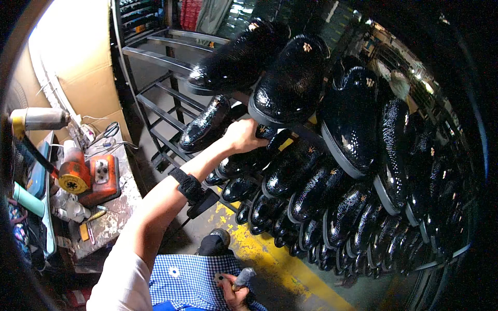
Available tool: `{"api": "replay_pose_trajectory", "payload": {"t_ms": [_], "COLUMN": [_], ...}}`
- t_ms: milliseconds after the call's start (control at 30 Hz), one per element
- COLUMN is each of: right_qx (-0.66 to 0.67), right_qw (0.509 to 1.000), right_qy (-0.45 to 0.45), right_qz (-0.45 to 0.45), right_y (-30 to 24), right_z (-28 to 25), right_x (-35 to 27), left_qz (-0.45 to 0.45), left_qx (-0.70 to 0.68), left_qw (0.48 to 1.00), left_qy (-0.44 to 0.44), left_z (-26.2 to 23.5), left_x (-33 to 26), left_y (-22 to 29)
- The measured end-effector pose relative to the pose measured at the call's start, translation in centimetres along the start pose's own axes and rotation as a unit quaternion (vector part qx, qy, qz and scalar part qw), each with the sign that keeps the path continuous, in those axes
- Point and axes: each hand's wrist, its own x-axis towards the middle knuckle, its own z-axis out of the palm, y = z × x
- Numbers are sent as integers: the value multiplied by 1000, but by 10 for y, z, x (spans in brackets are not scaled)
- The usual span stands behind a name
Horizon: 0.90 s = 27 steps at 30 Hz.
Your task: Polishing and buffing black leather shoes using a hand-held brush and a mechanical buffer.
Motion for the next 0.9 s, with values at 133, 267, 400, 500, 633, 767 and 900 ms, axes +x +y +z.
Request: {"api": "replay_pose_trajectory", "payload": {"t_ms": [133, 267, 400, 500, 633, 767, 900], "right_qx": [127, 156, 179, 87, -93, -129, 49], "right_qw": [987, 987, 971, 967, 956, 931, 943], "right_qy": [-9, -38, -140, -195, -218, -257, -321], "right_qz": [94, 10, -80, -140, -174, -223, -74], "right_y": [-19, -32, -64, -86, -81, -94, -91], "right_z": [-7, -3, 21, 51, 88, 146, 174], "right_x": [7, 17, 28, 28, 20, 6, 14], "left_qz": [-52, -112, -148, -207, -245, -303, -287], "left_qx": [-137, -463, -526, -491, -463, -412, -478], "left_qw": [989, 875, 819, 809, 772, 749, 708], "left_qy": [33, 88, 173, 246, 360, 420, 434], "left_z": [-29, -53, -67, -73, -71, -72, -79], "left_x": [-52, -160, -263, -320, -364, -392, -418], "left_y": [4, -9, 0, -4, -5, -6, -23]}}
